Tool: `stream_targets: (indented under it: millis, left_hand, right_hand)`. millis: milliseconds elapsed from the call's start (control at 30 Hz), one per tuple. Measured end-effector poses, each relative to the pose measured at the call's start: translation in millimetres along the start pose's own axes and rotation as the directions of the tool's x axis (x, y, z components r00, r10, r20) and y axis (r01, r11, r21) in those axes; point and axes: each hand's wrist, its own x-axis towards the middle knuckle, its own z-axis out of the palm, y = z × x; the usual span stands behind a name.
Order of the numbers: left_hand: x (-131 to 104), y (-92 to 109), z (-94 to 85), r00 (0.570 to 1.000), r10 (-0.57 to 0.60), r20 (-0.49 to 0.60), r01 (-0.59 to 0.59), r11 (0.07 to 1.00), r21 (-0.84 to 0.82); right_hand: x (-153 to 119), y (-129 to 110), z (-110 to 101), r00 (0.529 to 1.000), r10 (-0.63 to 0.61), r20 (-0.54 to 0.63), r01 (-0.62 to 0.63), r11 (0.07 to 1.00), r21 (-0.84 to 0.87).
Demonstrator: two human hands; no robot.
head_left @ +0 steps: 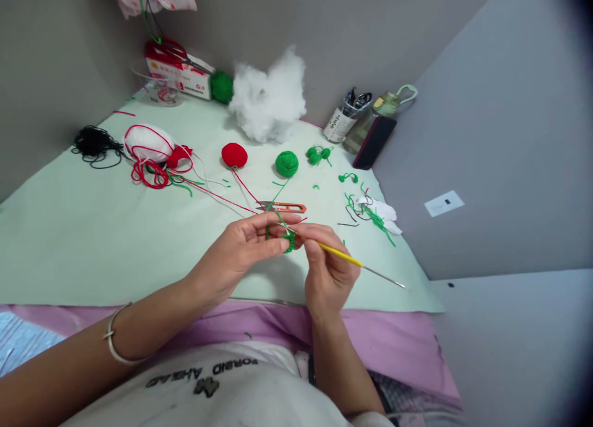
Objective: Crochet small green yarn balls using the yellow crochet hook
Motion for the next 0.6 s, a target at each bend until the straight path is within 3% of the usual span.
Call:
stream_targets:
  millis: [100,200,333,433,500,600]
  left_hand:
    - [-0.6,1.3,-0.4,1.0,0.001,-0.007,-0.001,1.0,0.011]
    - [-0.6,2.8,-2.3,1.0,0.0,-0.017,0.001,0.999,0.04]
    - [-1.1,3.1,-3.6,0.999,-0.001,-0.034,0.004,0.998,0.068]
    - [-1.9,3.2,-4.6,0.999,0.026,-0.047,-0.021,0.994,0.105]
    - [-2.3,3.3,-5.3,0.998,0.051,-0.046,-0.044,0.99,0.135]
    - [-3.1,2.7,-5.3,0.997,0.067,-0.045,-0.06,0.985,0.159]
  right_hand:
    - [-1.9,2.9,-2.0,0.994,0.098,-0.039,-0.094,0.99,0.107]
    - [-2.2,4.5,-5.7,0.98,0.2,-0.007,-0.191,0.948,0.256]
    - [-1.8,2.1,-9.5,0.975,0.218,0.031,-0.218,0.931,0.295]
    - [-3.1,-2.2,-10.9,0.992,0.121,0.025,-0.123,0.98,0.158]
    - [-4.7,-4.5,-11.4,0.999,-0.013,0.032,0.012,1.0,0.027]
    - [-7.3,-5.0,-11.7,0.972,-0.21,0.101,0.223,0.965,-0.139]
